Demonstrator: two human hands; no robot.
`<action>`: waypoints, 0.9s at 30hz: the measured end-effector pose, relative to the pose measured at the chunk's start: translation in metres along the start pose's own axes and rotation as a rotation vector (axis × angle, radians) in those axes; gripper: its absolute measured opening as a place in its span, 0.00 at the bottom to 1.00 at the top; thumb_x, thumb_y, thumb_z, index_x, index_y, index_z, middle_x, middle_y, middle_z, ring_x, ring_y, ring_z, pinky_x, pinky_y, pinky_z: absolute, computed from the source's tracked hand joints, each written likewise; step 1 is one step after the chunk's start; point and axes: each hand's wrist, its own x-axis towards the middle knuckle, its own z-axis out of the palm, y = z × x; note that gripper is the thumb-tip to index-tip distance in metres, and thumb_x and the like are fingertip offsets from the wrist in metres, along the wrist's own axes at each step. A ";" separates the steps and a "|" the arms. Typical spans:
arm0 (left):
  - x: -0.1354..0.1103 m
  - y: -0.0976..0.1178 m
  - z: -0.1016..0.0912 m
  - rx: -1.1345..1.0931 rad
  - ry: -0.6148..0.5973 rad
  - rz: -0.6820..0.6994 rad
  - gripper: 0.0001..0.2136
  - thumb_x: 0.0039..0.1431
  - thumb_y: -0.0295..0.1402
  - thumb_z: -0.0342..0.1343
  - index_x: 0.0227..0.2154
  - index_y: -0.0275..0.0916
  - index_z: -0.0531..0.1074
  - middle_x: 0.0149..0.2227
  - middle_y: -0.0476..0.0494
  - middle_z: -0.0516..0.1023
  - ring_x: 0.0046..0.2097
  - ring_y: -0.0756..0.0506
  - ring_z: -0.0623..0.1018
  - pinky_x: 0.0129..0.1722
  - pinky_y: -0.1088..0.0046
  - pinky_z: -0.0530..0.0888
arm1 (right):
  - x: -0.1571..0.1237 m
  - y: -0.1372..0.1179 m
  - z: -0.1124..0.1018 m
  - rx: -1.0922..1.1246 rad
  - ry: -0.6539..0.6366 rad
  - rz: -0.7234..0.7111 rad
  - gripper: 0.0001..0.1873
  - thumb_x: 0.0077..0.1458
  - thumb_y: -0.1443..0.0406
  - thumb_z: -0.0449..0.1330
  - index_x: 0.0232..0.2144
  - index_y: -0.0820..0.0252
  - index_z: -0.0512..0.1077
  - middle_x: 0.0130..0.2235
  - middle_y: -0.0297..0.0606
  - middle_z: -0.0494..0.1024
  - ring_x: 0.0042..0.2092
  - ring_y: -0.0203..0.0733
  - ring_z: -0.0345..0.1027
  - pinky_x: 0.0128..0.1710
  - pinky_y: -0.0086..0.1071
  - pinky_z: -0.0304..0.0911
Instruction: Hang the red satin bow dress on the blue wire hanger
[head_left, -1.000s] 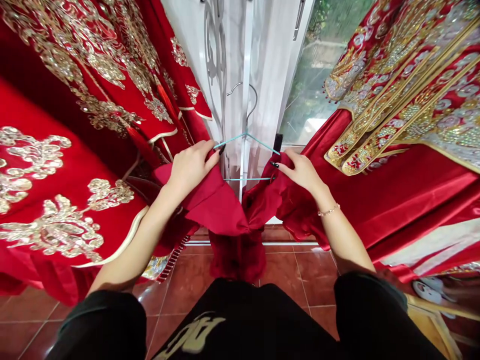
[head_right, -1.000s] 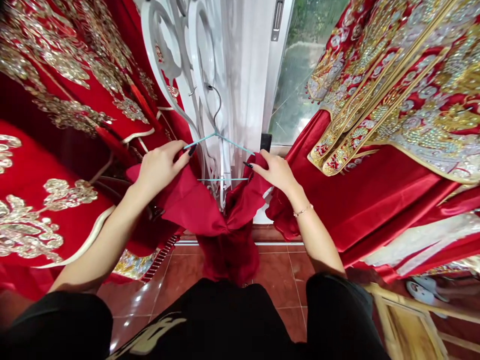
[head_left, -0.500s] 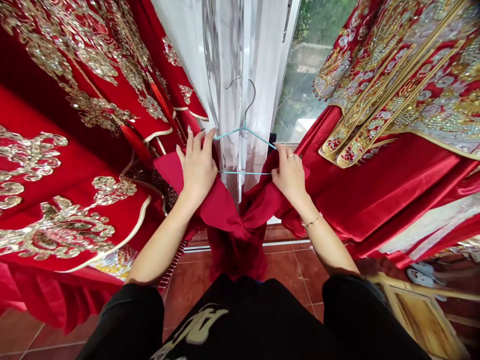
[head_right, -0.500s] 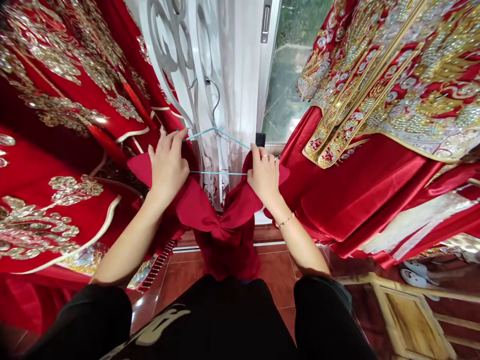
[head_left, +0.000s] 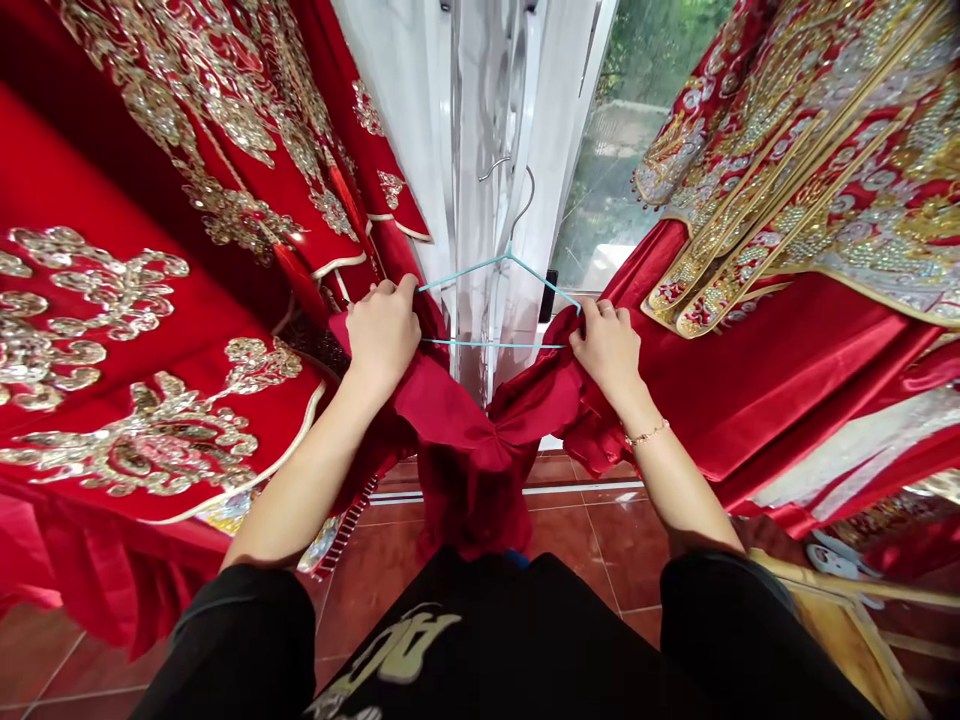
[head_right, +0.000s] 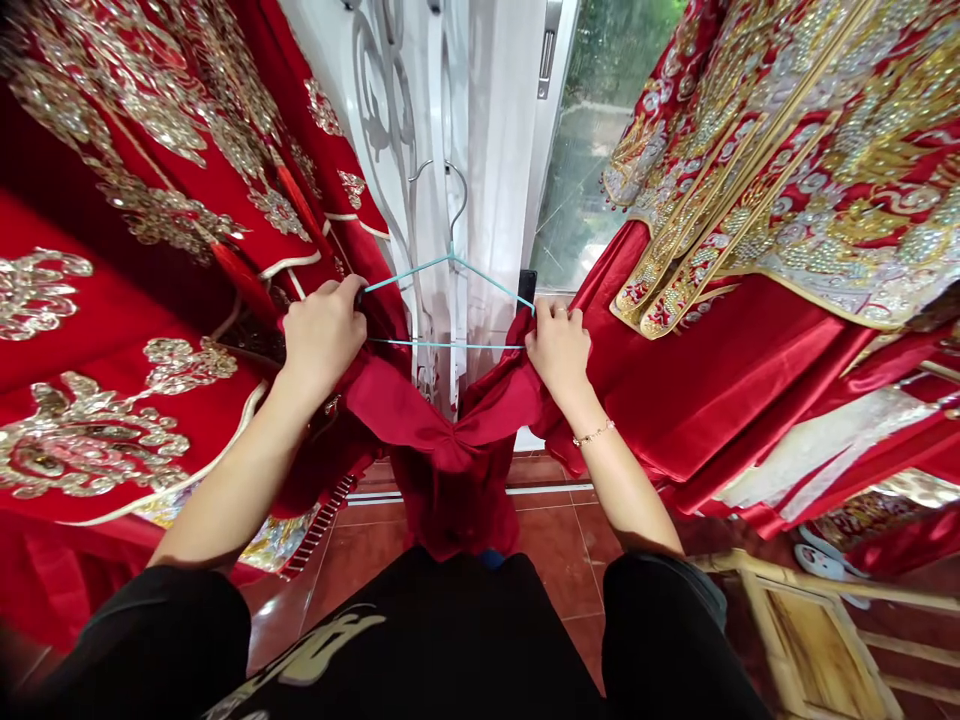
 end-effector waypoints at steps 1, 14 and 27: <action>0.000 -0.001 -0.001 -0.006 -0.007 0.002 0.23 0.59 0.20 0.46 0.56 0.33 0.71 0.46 0.29 0.78 0.49 0.29 0.80 0.48 0.48 0.76 | -0.001 0.000 0.000 0.024 -0.007 -0.003 0.25 0.56 0.67 0.53 0.56 0.59 0.69 0.51 0.53 0.76 0.48 0.57 0.65 0.38 0.46 0.70; 0.003 -0.029 -0.005 -0.222 0.009 0.094 0.21 0.57 0.22 0.51 0.52 0.41 0.74 0.50 0.41 0.81 0.52 0.37 0.79 0.52 0.60 0.75 | -0.005 -0.001 -0.006 0.106 -0.115 0.043 0.34 0.55 0.66 0.54 0.65 0.64 0.61 0.63 0.55 0.67 0.56 0.64 0.66 0.52 0.57 0.66; -0.003 -0.027 0.011 -0.364 -0.028 0.064 0.28 0.53 0.24 0.52 0.58 0.47 0.66 0.64 0.44 0.70 0.69 0.36 0.64 0.70 0.43 0.54 | -0.011 -0.012 -0.017 -0.096 -0.178 0.037 0.21 0.58 0.70 0.50 0.54 0.65 0.65 0.51 0.56 0.74 0.50 0.58 0.69 0.45 0.44 0.65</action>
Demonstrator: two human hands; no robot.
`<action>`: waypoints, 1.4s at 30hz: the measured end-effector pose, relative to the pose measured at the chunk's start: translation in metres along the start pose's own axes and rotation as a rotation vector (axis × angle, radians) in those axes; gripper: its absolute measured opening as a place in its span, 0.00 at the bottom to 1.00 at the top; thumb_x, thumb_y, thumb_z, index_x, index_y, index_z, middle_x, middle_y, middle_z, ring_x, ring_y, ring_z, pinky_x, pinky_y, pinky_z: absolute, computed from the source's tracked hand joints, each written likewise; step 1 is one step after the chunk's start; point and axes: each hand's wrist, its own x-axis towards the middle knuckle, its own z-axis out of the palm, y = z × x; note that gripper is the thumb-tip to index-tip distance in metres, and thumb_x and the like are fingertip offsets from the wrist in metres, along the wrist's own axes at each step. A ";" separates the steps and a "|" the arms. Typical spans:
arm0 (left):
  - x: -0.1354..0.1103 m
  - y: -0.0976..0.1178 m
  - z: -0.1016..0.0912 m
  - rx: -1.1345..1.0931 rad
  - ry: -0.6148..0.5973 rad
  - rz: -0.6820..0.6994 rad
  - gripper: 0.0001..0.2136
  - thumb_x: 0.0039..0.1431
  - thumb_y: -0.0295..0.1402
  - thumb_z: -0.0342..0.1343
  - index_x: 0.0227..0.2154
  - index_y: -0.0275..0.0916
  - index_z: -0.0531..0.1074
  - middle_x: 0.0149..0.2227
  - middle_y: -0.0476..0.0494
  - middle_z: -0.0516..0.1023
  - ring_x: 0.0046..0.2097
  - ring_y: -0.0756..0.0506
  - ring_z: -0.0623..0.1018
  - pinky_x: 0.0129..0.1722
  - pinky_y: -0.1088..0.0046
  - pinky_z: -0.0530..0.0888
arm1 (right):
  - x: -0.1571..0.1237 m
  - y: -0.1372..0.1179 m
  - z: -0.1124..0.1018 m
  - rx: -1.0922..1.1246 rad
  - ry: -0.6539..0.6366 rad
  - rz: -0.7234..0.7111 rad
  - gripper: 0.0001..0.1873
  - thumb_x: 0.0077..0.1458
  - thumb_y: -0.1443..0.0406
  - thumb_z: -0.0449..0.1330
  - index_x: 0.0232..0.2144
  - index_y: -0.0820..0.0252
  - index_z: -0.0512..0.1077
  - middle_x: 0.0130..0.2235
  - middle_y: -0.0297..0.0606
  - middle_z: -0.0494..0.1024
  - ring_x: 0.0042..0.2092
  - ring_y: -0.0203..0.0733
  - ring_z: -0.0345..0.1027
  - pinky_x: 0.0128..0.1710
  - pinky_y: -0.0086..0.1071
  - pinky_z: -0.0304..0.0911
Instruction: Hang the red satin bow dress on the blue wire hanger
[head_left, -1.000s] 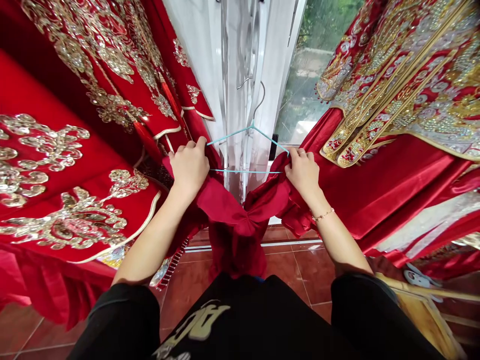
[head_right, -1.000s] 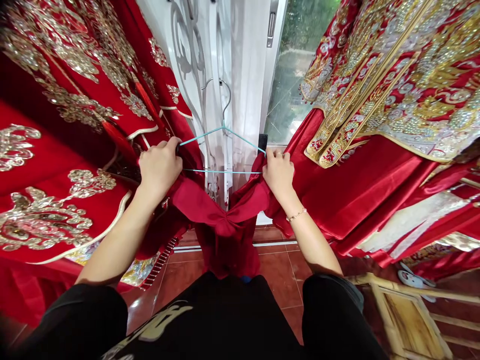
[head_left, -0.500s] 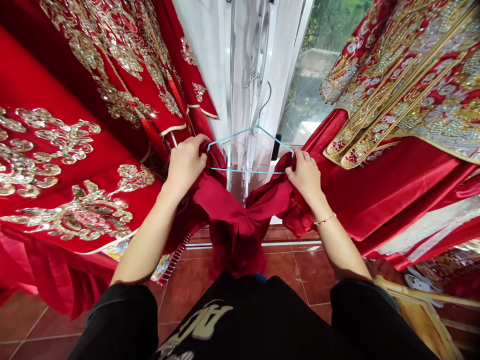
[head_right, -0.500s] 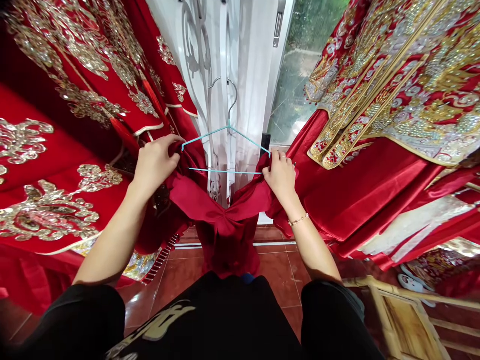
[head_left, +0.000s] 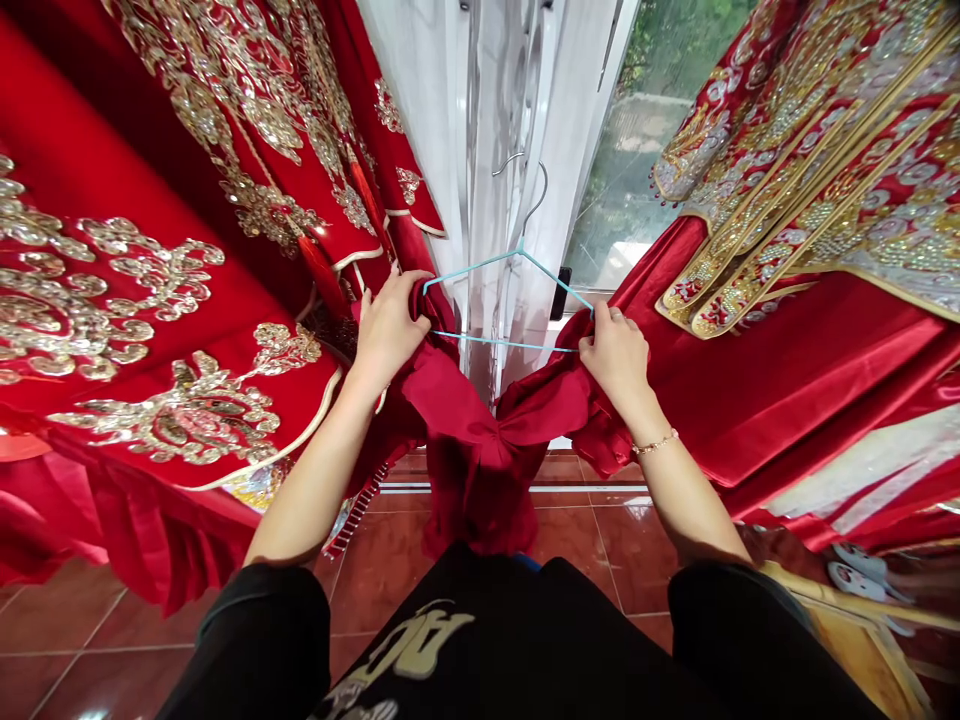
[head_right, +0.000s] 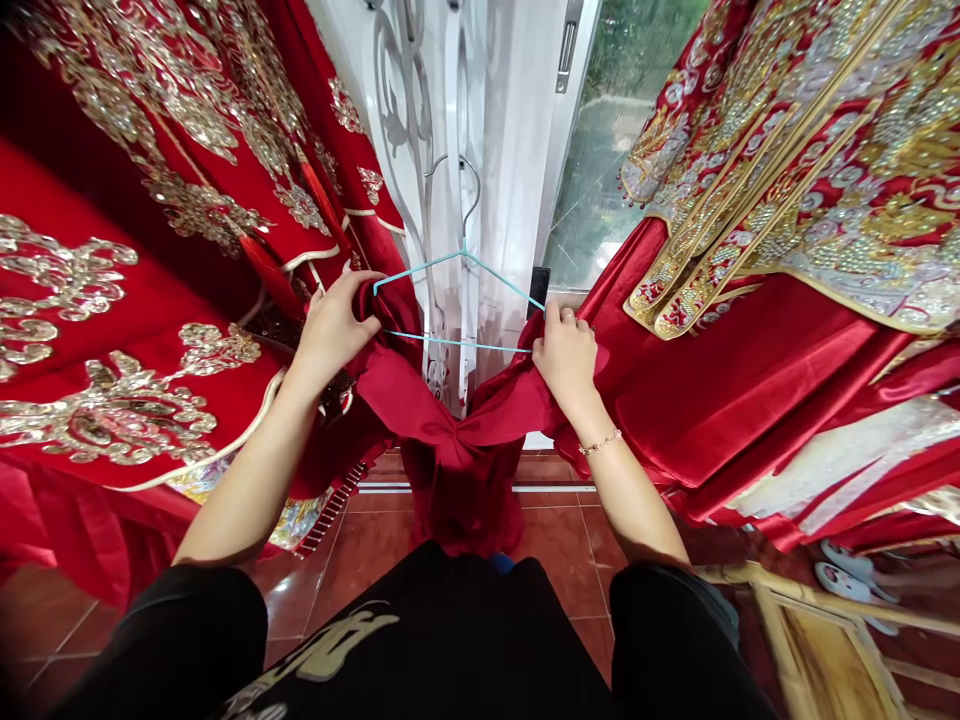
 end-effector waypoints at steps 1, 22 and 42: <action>-0.002 0.001 0.003 0.004 0.008 -0.005 0.29 0.53 0.25 0.53 0.59 0.47 0.65 0.65 0.43 0.68 0.70 0.35 0.60 0.70 0.40 0.52 | 0.000 -0.001 0.000 -0.021 0.003 0.001 0.21 0.58 0.70 0.50 0.54 0.65 0.65 0.50 0.56 0.75 0.48 0.57 0.70 0.43 0.42 0.64; 0.005 0.018 0.017 0.417 0.117 -0.082 0.25 0.59 0.21 0.45 0.60 0.33 0.64 0.52 0.28 0.76 0.55 0.30 0.78 0.59 0.44 0.69 | -0.004 0.008 -0.006 -0.009 0.157 -0.034 0.19 0.58 0.68 0.52 0.51 0.65 0.69 0.57 0.59 0.66 0.55 0.63 0.60 0.38 0.42 0.66; 0.012 0.000 -0.056 0.440 -0.102 0.164 0.19 0.58 0.27 0.52 0.52 0.43 0.72 0.53 0.42 0.77 0.52 0.35 0.78 0.51 0.53 0.77 | 0.045 0.043 -0.040 -0.082 -0.234 -0.212 0.16 0.56 0.64 0.54 0.40 0.66 0.79 0.41 0.50 0.82 0.43 0.51 0.75 0.39 0.35 0.61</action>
